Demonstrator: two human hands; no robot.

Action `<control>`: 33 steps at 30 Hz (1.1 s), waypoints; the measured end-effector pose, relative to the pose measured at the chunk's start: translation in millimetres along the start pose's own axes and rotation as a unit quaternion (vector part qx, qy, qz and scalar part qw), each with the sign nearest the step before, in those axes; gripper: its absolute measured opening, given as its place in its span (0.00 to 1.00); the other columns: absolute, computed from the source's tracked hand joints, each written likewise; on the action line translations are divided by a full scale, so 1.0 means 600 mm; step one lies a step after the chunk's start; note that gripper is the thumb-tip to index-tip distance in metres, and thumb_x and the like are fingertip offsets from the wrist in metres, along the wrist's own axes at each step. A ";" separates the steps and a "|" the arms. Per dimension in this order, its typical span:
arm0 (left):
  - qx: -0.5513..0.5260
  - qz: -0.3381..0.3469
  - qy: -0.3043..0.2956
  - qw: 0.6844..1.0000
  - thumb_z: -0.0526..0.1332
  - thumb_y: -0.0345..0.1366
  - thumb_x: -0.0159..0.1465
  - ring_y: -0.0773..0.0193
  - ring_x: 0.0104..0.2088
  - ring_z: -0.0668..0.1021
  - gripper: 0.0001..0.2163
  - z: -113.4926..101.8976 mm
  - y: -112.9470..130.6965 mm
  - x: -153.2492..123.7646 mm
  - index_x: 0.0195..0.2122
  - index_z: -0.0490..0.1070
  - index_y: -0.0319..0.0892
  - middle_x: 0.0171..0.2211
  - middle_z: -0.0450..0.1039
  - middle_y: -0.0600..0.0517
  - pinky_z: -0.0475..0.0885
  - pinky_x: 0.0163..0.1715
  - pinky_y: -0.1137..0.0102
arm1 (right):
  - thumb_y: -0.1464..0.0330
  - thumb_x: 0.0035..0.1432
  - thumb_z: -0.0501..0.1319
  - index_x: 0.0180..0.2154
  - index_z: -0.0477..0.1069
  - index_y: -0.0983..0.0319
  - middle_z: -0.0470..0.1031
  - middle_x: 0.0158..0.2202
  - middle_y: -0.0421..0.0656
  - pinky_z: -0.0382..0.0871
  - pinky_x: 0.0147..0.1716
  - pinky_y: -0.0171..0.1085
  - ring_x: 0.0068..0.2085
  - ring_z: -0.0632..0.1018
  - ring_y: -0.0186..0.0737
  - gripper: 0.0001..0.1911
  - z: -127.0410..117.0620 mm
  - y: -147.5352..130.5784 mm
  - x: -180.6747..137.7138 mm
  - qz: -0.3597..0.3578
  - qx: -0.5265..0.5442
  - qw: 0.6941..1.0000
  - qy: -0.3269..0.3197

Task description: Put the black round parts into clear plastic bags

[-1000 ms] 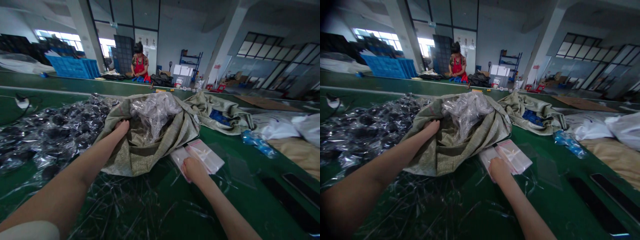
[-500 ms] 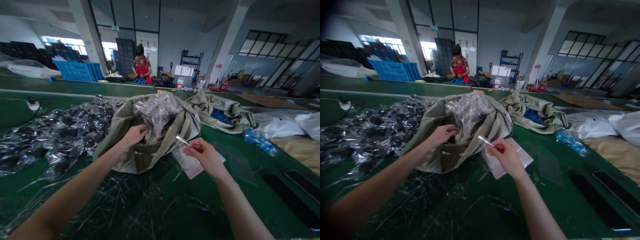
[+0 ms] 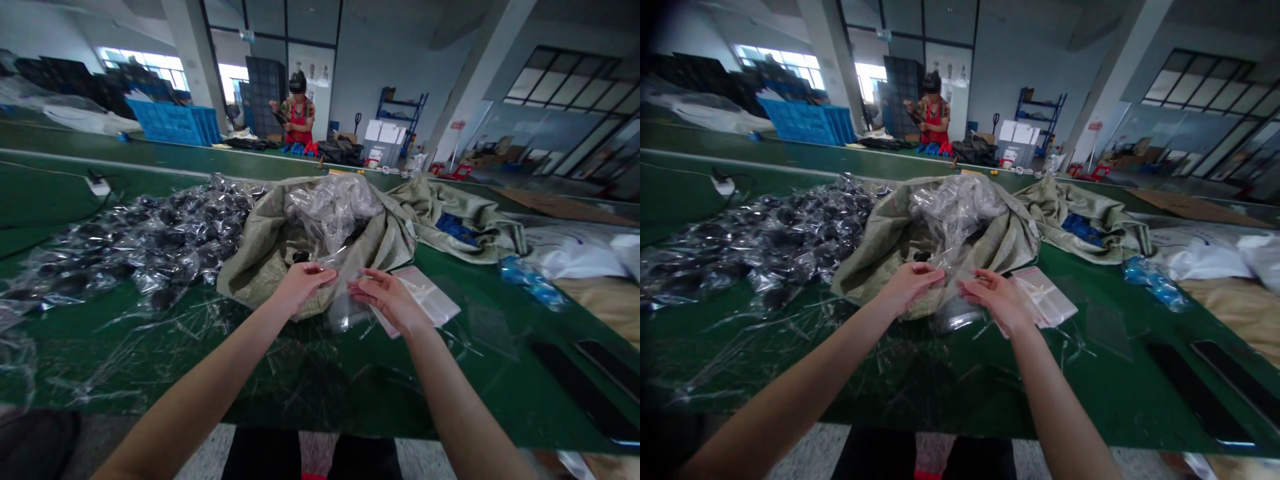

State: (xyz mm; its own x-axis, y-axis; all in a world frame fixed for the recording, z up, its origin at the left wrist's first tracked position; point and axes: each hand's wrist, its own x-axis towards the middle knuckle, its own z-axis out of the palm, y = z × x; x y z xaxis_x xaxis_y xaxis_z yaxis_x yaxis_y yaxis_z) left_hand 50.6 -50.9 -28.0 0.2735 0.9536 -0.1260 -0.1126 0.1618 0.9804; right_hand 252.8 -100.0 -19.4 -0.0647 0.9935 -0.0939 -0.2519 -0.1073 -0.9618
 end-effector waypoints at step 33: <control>-0.127 0.047 0.003 0.991 0.74 0.45 0.45 0.83 0.11 0.52 0.19 -0.028 0.022 -0.041 0.26 0.69 0.37 0.19 0.68 0.59 0.44 0.10 0.80 | 0.55 0.47 0.68 0.39 0.76 0.61 0.79 0.42 0.46 0.71 0.43 0.38 0.43 0.78 0.39 0.20 0.045 0.037 -0.012 0.015 0.009 0.999 -0.045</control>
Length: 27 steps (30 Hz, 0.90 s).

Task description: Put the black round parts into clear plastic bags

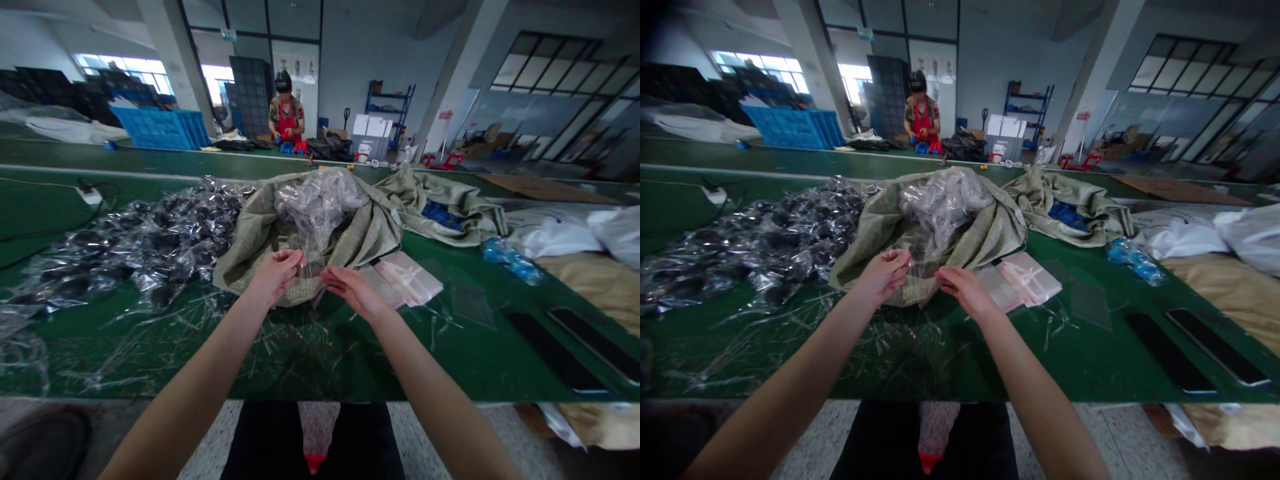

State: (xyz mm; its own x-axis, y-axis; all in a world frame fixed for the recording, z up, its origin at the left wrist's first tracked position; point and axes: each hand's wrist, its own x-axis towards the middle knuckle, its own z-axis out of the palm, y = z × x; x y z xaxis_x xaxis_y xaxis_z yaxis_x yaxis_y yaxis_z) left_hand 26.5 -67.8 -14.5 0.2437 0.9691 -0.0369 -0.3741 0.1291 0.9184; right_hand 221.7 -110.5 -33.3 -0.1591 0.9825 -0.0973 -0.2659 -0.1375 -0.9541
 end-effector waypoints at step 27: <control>0.126 -0.014 0.154 0.980 0.71 0.49 0.48 0.79 0.12 0.55 0.20 -0.080 0.005 -0.056 0.21 0.67 0.38 0.17 0.67 0.55 0.43 0.12 0.75 | 0.65 0.61 0.59 0.47 0.72 0.58 0.73 0.50 0.49 0.66 0.54 0.46 0.53 0.73 0.45 0.13 0.100 -0.011 -0.004 -0.398 -0.500 0.768 -0.031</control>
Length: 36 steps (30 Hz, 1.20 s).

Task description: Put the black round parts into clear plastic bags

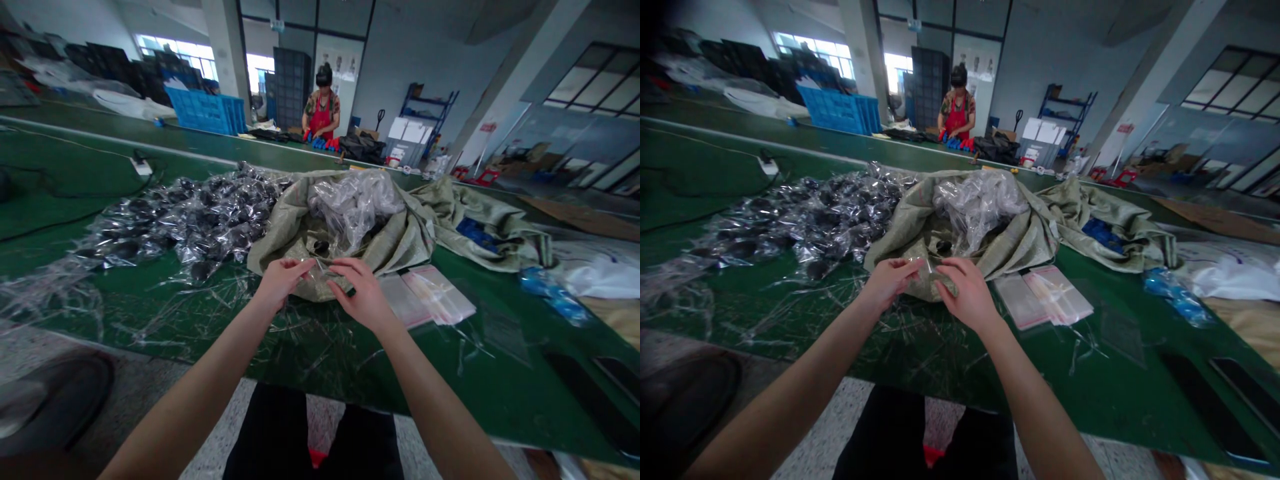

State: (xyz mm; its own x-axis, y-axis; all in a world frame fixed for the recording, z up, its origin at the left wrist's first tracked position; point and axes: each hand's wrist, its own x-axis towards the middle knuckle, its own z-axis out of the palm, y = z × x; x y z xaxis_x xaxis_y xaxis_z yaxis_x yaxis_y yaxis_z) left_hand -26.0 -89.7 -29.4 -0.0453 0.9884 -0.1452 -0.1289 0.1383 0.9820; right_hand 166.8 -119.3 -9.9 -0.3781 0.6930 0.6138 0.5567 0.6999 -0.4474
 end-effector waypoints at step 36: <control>0.500 0.370 0.192 0.759 0.54 0.30 0.58 0.72 0.18 0.60 0.13 -0.009 0.063 -0.091 0.18 0.53 0.42 0.17 0.54 0.58 0.54 0.21 0.73 | 0.68 0.62 0.55 0.31 0.66 0.60 0.66 0.25 0.38 0.63 0.25 0.32 0.26 0.69 0.33 0.06 0.018 -0.064 0.023 0.062 0.070 0.994 0.057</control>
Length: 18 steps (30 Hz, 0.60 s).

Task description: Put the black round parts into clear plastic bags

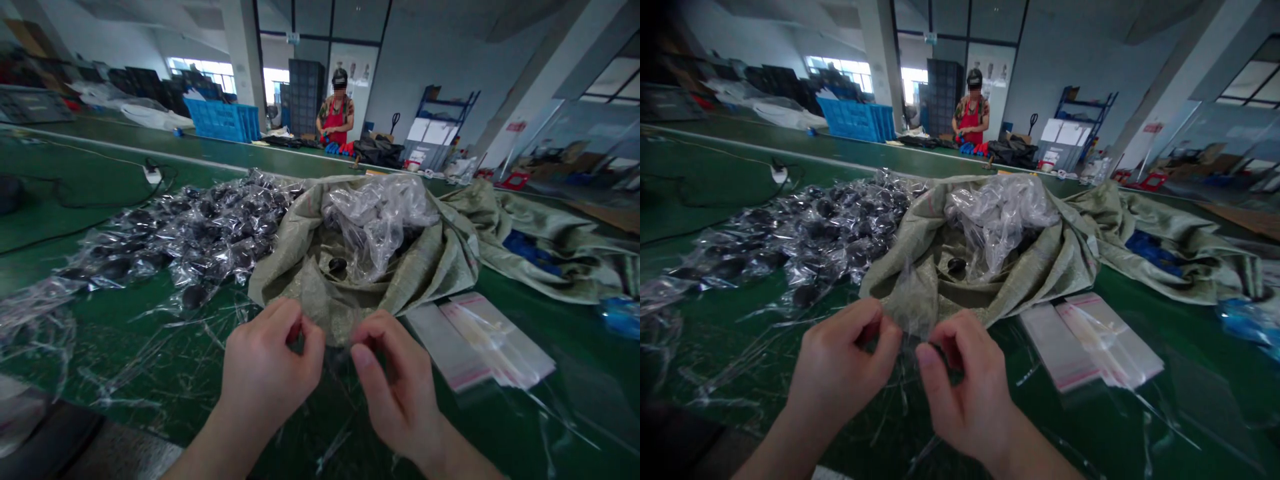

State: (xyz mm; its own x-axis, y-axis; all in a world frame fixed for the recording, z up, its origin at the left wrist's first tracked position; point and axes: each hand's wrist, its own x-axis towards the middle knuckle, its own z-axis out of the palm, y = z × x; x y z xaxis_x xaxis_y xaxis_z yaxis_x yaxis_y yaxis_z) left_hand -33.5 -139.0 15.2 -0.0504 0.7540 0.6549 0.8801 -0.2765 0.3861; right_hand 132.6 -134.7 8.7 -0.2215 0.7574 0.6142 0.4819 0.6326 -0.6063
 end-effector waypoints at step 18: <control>0.071 -0.120 -0.100 0.985 0.55 0.37 0.57 0.69 0.20 0.62 0.12 -0.015 -0.078 0.023 0.19 0.58 0.42 0.18 0.61 0.55 0.53 0.24 0.71 | 0.70 0.50 0.64 0.43 0.75 0.70 0.74 0.47 0.63 0.70 0.45 0.45 0.46 0.78 0.57 0.17 0.135 0.266 0.229 0.102 -0.403 0.848 -0.329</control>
State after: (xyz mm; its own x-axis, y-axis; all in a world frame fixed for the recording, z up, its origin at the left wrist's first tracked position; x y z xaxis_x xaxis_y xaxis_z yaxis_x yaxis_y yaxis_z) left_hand -79.5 -120.8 12.1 -0.1830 0.8935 0.4101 0.9120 -0.0015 0.4101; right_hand 110.4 83.7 -44.8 -0.3615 0.9317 -0.0364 0.9310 0.3628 0.0393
